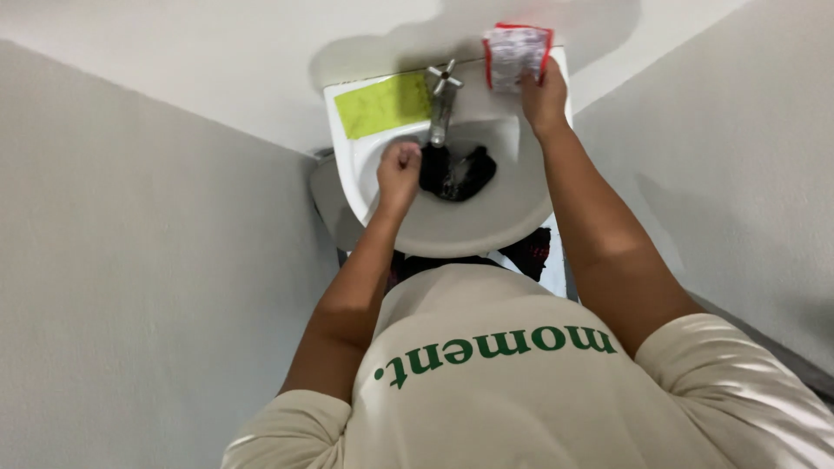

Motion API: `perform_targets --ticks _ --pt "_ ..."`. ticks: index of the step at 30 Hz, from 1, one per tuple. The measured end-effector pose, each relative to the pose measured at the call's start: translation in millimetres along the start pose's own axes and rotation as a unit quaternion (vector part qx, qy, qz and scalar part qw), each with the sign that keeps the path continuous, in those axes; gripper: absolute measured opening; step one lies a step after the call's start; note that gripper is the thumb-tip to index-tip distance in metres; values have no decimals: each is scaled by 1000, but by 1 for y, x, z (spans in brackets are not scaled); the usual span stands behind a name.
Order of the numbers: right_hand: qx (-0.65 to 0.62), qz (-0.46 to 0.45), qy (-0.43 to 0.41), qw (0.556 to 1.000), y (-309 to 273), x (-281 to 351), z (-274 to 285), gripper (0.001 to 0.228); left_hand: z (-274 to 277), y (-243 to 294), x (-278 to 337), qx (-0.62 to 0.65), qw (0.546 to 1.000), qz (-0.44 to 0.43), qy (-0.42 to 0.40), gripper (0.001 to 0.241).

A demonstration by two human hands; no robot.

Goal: Hand wash a black piece of clothing in a sink using detergent.

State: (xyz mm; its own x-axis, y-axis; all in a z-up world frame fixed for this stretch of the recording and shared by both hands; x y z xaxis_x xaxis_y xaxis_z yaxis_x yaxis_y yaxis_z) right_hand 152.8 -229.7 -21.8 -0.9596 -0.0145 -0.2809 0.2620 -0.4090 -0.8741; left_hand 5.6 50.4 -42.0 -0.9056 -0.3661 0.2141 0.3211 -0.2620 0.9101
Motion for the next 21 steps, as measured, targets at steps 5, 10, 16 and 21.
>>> perform_targets --ticks 5,10,16,21 --pt "72 -19 27 997 -5 10 6 33 -8 -52 9 -72 996 -10 -45 13" --pt "87 -57 50 993 -12 39 26 52 -22 -83 2 -121 990 37 -60 20" --pt "23 44 50 998 -59 62 12 29 -37 -63 -11 -11 999 25 -27 26" --pt "-37 62 -153 986 -86 42 -49 64 -61 -62 -15 213 944 203 -151 46"
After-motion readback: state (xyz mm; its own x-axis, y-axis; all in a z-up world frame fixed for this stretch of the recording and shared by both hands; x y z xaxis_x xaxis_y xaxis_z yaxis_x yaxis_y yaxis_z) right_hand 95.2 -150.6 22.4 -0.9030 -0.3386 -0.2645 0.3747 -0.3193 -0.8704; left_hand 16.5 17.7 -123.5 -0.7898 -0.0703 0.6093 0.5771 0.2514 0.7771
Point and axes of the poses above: each hand's wrist, its own x-axis away from the middle knuckle, its own z-axis out of the back of the hand, y = z × x, the point moved 4 cm from there along -x, towards the middle knuckle, and after that the axes turned 12 degrees about z, right-handed, at the moved point
